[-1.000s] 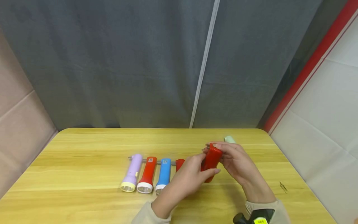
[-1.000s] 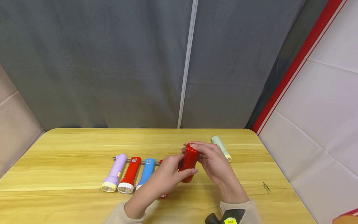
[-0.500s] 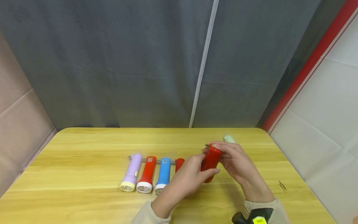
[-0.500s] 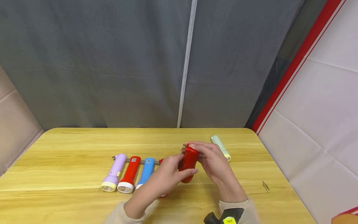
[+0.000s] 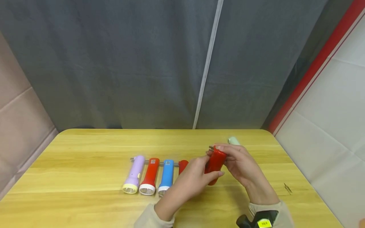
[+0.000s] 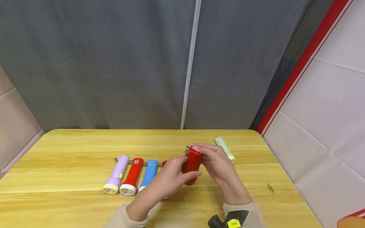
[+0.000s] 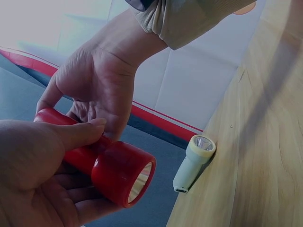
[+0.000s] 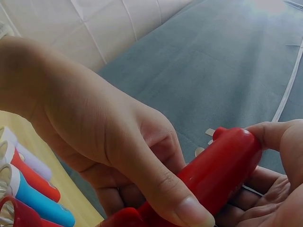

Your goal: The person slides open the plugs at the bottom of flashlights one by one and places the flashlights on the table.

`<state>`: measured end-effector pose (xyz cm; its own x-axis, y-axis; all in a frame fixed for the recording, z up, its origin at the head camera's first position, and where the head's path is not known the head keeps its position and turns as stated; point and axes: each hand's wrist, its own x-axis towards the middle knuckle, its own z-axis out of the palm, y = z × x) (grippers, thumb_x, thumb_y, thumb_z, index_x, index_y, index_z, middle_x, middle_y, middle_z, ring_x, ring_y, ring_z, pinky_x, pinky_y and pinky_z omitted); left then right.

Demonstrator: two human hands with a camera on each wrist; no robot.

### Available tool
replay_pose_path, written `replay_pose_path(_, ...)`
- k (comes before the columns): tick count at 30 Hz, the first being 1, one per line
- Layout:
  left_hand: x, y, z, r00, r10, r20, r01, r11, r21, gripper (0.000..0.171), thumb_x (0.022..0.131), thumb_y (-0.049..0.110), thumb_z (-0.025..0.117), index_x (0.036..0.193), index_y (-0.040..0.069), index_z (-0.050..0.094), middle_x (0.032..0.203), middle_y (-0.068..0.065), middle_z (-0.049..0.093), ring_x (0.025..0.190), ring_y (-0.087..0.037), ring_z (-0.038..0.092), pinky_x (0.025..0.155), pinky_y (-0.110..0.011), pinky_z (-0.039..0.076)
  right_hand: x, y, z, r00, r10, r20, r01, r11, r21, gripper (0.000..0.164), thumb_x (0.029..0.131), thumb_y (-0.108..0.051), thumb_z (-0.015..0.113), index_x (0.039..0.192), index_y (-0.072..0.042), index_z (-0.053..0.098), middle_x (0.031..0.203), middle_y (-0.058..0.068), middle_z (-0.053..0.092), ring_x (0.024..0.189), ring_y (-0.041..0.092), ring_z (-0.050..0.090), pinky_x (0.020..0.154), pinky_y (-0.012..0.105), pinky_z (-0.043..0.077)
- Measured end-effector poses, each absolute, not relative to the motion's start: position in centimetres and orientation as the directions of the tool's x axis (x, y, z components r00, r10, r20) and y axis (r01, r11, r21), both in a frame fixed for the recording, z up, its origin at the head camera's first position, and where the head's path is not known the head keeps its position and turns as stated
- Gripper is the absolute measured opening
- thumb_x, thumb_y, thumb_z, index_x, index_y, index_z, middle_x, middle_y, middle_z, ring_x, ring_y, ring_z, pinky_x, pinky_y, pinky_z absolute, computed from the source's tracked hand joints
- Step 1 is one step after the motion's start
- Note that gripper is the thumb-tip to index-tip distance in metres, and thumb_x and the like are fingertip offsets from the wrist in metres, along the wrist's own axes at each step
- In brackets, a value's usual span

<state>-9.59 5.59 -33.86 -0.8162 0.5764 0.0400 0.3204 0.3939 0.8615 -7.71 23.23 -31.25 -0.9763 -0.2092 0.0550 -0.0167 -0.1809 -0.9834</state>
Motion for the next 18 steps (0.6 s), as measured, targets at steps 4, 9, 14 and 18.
replay_pose_path(4, -9.57, 5.58, -33.85, -0.817, 0.576, 0.040, 0.321, 0.396, 0.860, 0.044, 0.091, 0.037, 0.075, 0.125, 0.011, 0.065, 0.112, -0.003, 0.073, 0.082, -0.010, 0.063, 0.081, -0.028, 0.060, -7.68, 23.15, -31.17, -0.979, -0.199, 0.040, -0.004, -0.180, -0.984, 0.035, 0.105, -0.012, 0.047, 0.098, -0.023, 0.080, 0.099, -0.008, 0.079, 0.099, 0.008, 0.074, 0.094, 0.023, 0.054)
replay_pose_path(9, -9.61, 5.65, -33.95, -0.815, 0.578, 0.044, 0.330, 0.401, 0.855, 0.044, 0.091, 0.037, 0.075, 0.125, 0.011, 0.065, 0.113, -0.003, 0.073, 0.083, -0.010, 0.064, 0.082, -0.029, 0.060, -7.67, 23.19, -31.21, -0.979, -0.201, 0.038, -0.004, -0.170, -0.985, 0.037, 0.106, -0.012, 0.047, 0.098, -0.025, 0.080, 0.098, -0.009, 0.079, 0.098, 0.007, 0.073, 0.092, 0.023, 0.054)
replay_pose_path(14, -9.59, 5.75, -34.06, -0.810, 0.584, 0.060, 0.348, 0.396, 0.849, 0.043, 0.091, 0.036, 0.075, 0.125, 0.012, 0.065, 0.112, -0.002, 0.074, 0.082, -0.008, 0.064, 0.082, -0.027, 0.059, -7.68, 23.25, -31.33, -0.975, -0.216, 0.061, -0.022, -0.180, -0.983, 0.038, 0.106, -0.011, 0.047, 0.099, -0.025, 0.081, 0.099, -0.009, 0.078, 0.097, 0.007, 0.072, 0.092, 0.024, 0.055)
replay_pose_path(18, -9.58, 5.82, -34.14, -0.807, 0.587, 0.062, 0.352, 0.394, 0.849, 0.041, 0.092, 0.035, 0.075, 0.126, 0.013, 0.064, 0.112, -0.001, 0.074, 0.082, -0.008, 0.064, 0.083, -0.026, 0.059, -7.68, 23.19, -31.34, -0.974, -0.216, 0.071, -0.031, -0.184, -0.982, 0.037, 0.105, -0.010, 0.048, 0.099, -0.025, 0.081, 0.100, -0.009, 0.078, 0.097, 0.007, 0.073, 0.094, 0.023, 0.055)
